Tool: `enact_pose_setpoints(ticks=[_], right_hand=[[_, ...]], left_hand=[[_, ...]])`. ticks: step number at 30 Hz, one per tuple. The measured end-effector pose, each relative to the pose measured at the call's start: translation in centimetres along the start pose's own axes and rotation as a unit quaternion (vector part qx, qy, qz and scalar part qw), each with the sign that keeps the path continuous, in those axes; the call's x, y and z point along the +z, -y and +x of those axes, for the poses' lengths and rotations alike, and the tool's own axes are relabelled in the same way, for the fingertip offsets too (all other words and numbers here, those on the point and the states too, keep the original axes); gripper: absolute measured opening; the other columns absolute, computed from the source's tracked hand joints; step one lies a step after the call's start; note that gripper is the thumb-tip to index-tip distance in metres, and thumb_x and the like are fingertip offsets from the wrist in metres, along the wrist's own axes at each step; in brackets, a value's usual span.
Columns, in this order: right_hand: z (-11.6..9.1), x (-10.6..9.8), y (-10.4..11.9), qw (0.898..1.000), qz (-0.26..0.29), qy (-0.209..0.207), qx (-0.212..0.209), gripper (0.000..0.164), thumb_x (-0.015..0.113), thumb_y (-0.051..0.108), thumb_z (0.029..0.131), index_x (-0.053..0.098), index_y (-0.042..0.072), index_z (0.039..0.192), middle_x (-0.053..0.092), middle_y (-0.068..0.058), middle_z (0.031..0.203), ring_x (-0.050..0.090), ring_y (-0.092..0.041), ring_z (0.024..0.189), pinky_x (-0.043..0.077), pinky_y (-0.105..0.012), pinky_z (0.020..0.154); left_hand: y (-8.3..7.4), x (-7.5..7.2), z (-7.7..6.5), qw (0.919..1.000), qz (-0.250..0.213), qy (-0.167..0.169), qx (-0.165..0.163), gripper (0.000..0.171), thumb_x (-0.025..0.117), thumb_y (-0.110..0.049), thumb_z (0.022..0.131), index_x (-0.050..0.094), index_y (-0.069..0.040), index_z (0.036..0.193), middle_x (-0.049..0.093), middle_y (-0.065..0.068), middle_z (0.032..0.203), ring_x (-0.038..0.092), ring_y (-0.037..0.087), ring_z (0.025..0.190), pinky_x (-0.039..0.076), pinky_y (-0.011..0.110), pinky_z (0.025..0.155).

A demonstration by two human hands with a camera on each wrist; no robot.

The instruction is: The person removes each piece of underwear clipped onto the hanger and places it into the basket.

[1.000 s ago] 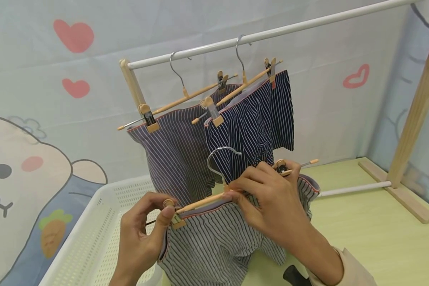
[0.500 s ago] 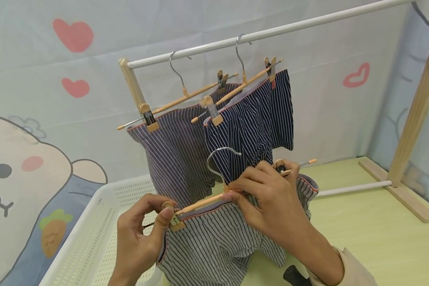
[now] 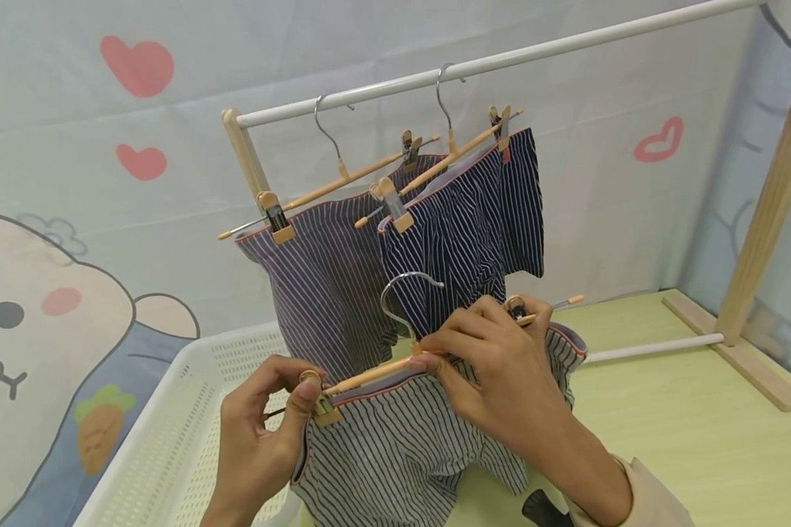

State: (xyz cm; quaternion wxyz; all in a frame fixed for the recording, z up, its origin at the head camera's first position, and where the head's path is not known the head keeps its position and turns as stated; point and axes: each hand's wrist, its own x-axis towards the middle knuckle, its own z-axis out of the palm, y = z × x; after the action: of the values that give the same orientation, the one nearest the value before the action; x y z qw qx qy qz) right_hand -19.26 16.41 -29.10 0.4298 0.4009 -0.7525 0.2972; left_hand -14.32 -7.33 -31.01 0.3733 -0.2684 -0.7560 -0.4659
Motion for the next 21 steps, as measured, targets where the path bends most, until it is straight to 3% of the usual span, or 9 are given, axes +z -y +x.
enact_pose_setpoints(ticks=[12, 21], right_hand=[[-0.07, 0.10, 0.22, 1.000, 0.003, 0.001, 0.004, 0.045, 0.047, 0.050, 0.094, 0.073, 0.016, 0.080, 0.065, 0.006, 0.076, 0.046, -0.012, 0.079, 0.014, -0.053, 0.076], [0.01, 0.13, 0.38, 1.000, 0.005, -0.019, -0.008, 0.043, 0.049, 0.050, 0.093, 0.073, 0.017, 0.081, 0.065, 0.006, 0.075, 0.045, -0.013, 0.078, 0.013, -0.050, 0.075]], left_hand=[[0.03, -0.11, -0.11, 0.9998, 0.008, -0.006, -0.016, 0.006, 0.065, -0.005, 0.087, 0.063, -0.009, 0.083, 0.067, 0.002, 0.078, 0.057, 0.012, 0.069, 0.050, 0.031, 0.068], [0.02, -0.26, 0.09, 0.9999, -0.009, -0.003, -0.006, 0.005, 0.065, -0.002, 0.086, 0.063, -0.007, 0.084, 0.066, 0.005, 0.077, 0.057, 0.013, 0.067, 0.050, 0.029, 0.065]])
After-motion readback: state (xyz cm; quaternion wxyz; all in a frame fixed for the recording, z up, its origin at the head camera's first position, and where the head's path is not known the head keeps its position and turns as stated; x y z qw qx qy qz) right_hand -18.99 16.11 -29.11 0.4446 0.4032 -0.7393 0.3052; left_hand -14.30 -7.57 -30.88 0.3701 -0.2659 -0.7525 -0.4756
